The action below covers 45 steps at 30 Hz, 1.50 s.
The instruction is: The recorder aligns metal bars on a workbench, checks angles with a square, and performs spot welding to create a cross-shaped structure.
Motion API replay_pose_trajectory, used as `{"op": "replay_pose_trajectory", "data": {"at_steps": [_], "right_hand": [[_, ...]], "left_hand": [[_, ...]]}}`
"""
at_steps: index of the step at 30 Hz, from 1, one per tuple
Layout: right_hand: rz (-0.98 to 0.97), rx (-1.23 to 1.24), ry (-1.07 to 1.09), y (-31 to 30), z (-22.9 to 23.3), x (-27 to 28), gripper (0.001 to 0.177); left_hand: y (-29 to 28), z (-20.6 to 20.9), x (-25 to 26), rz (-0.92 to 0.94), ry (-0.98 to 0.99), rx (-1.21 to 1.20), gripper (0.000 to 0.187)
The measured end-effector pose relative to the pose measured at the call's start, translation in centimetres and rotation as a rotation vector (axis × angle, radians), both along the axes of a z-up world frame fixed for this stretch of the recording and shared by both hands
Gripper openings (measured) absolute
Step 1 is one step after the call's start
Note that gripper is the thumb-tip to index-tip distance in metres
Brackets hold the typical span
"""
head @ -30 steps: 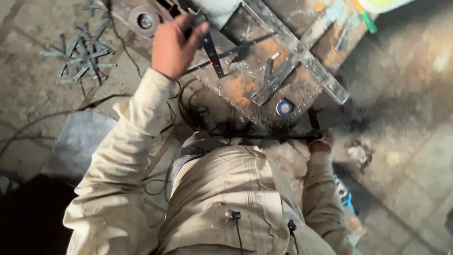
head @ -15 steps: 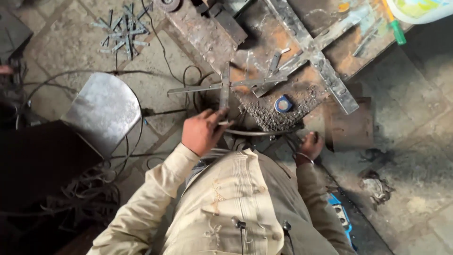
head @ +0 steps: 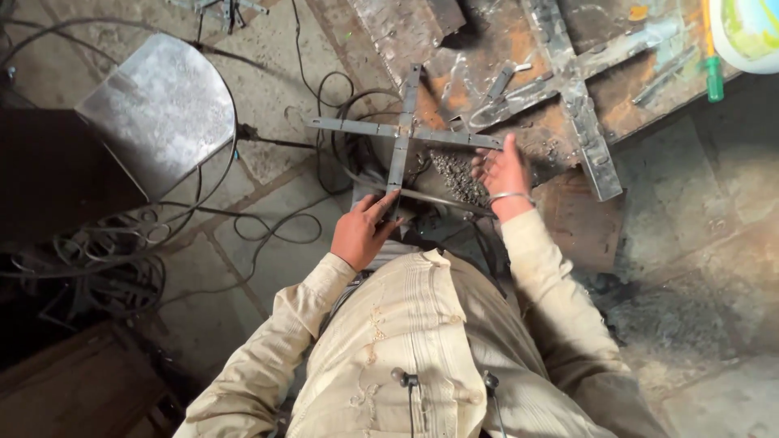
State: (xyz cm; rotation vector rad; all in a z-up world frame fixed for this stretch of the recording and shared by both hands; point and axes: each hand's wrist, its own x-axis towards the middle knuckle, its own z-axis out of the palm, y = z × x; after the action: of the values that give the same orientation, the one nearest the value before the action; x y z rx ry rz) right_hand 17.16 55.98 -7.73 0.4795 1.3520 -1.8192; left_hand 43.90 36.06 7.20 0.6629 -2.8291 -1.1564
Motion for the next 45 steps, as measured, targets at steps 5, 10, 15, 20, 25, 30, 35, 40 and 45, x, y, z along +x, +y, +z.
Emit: {"op": "replay_pose_trajectory", "data": {"at_steps": [5, 10, 15, 20, 25, 30, 35, 40, 45], "right_hand": [[-0.028, -0.038, 0.053, -0.1, -0.8, -0.5, 0.028], [0.086, -0.077, 0.141, 0.6, -0.5, 0.3, 0.011], [0.150, -0.122, 0.154, 1.1, 2.4, 2.2, 0.010], [0.179, -0.186, 0.213, 2.0, 10.2, 5.2, 0.017], [0.527, -0.183, 0.259, 3.6, 18.5, 7.3, 0.036], [0.747, -0.126, 0.323, 4.7, 22.4, 7.5, 0.039], [0.857, -0.103, 0.427, 5.0, 25.7, 8.0, 0.036], [0.877, -0.056, 0.541, 5.8, 26.5, 8.6, 0.029], [0.840, -0.067, 0.540, 6.7, 26.9, 9.9, 0.030]], "left_hand": [[0.5, -5.7, 2.8, 0.078, 0.089, 0.147, 0.066], [-1.8, -10.1, 2.6, 0.482, 0.019, 1.240, 0.073], [-2.6, -12.0, 1.1, 0.609, -0.099, 1.187, 0.046], [-4.7, -8.9, 1.5, 0.470, -0.093, 0.740, 0.055], [-7.9, -3.1, 0.8, 0.170, 0.085, 0.466, 0.046], [-10.5, 3.1, -1.9, 0.005, 0.106, 0.400, 0.043], [-11.4, 4.2, -3.5, -0.141, 0.148, 0.220, 0.044], [-11.2, 4.3, -4.1, -0.150, 0.245, 0.097, 0.055], [-10.5, 4.7, -4.9, -0.199, 0.323, 0.039, 0.052]]}}
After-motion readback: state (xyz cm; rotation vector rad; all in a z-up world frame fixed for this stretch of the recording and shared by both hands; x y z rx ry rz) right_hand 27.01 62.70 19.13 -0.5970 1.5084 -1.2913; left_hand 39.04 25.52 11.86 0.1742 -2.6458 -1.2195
